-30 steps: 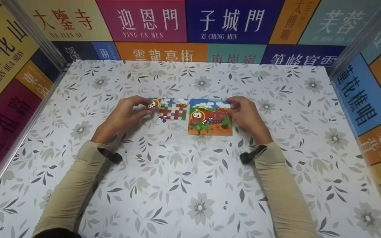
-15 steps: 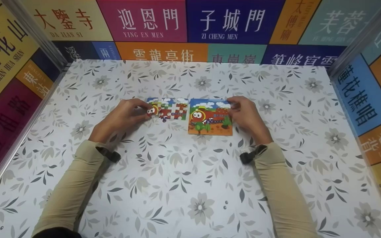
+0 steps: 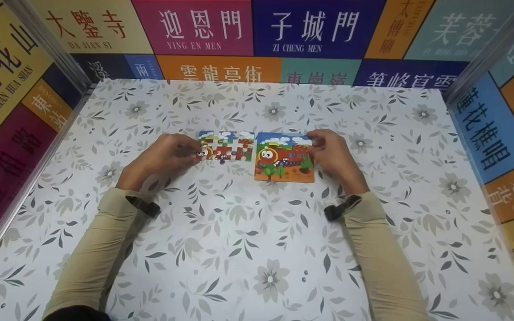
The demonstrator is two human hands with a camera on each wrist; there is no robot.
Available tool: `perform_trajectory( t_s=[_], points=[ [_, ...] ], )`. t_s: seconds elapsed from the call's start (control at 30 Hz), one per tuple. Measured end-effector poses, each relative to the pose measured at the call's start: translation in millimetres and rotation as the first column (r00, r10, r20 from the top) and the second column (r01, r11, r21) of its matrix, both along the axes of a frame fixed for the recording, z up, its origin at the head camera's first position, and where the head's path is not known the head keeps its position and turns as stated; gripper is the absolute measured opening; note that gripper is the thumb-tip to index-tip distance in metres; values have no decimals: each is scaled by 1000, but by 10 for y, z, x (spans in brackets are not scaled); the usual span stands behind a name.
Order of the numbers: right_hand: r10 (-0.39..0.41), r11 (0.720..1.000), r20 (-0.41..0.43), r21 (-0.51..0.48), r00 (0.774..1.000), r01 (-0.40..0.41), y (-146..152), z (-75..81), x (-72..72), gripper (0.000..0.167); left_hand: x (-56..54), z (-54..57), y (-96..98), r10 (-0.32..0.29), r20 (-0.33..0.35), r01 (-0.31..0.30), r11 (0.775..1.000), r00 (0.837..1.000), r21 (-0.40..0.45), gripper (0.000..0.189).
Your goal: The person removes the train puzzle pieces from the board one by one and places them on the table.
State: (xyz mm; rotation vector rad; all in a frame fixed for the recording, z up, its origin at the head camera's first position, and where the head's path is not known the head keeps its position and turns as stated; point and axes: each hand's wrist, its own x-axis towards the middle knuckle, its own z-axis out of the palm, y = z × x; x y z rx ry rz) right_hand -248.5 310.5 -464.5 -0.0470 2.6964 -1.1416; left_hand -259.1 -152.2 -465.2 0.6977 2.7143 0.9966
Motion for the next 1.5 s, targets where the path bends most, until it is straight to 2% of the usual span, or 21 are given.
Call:
perform_trajectory(
  t_s=[0.13, 0.33, 0.53, 0.63, 0.83, 1.1, 1.27, 1.5],
  points=[
    [-4, 1000, 5, 3, 1000, 4, 2, -7, 5, 52, -11, -7, -17, -17, -19, 17, 1000, 1000, 12, 20],
    [28, 1000, -51, 5, 998, -28, 14, -28, -6, 50, -8, -11, -38, -33, -40, 34, 999, 999, 20, 17],
    [31, 999, -53, 12, 998, -30, 21, -22, -13, 50, 26, 59, 4, 1, 14, -2, 999, 1000, 39, 25],
    [30, 999, -43, 12, 999, -30, 15, -19, -17, 51, 37, 87, 58, -9, 13, 9, 999, 1000, 50, 26],
    [33, 999, -35, 5, 999, -33, 7, -19, -20, 52, 56, 91, 227, -85, -26, 87, 993, 996, 82, 28],
    [15, 1000, -17, -8, 1000, -16, -11, -27, -24, 52, 123, 61, 552, -186, -50, 191, 976, 981, 108, 26],
    [24, 999, -25, -24, 999, -25, -5, -15, -10, 52, 160, 64, 794, -257, -80, 264, 959, 963, 102, 27],
    [29, 1000, -22, -1, 999, -29, 24, -7, -7, 53, 224, 39, 1088, -344, -89, 350, 935, 935, 65, 29]
  ],
)
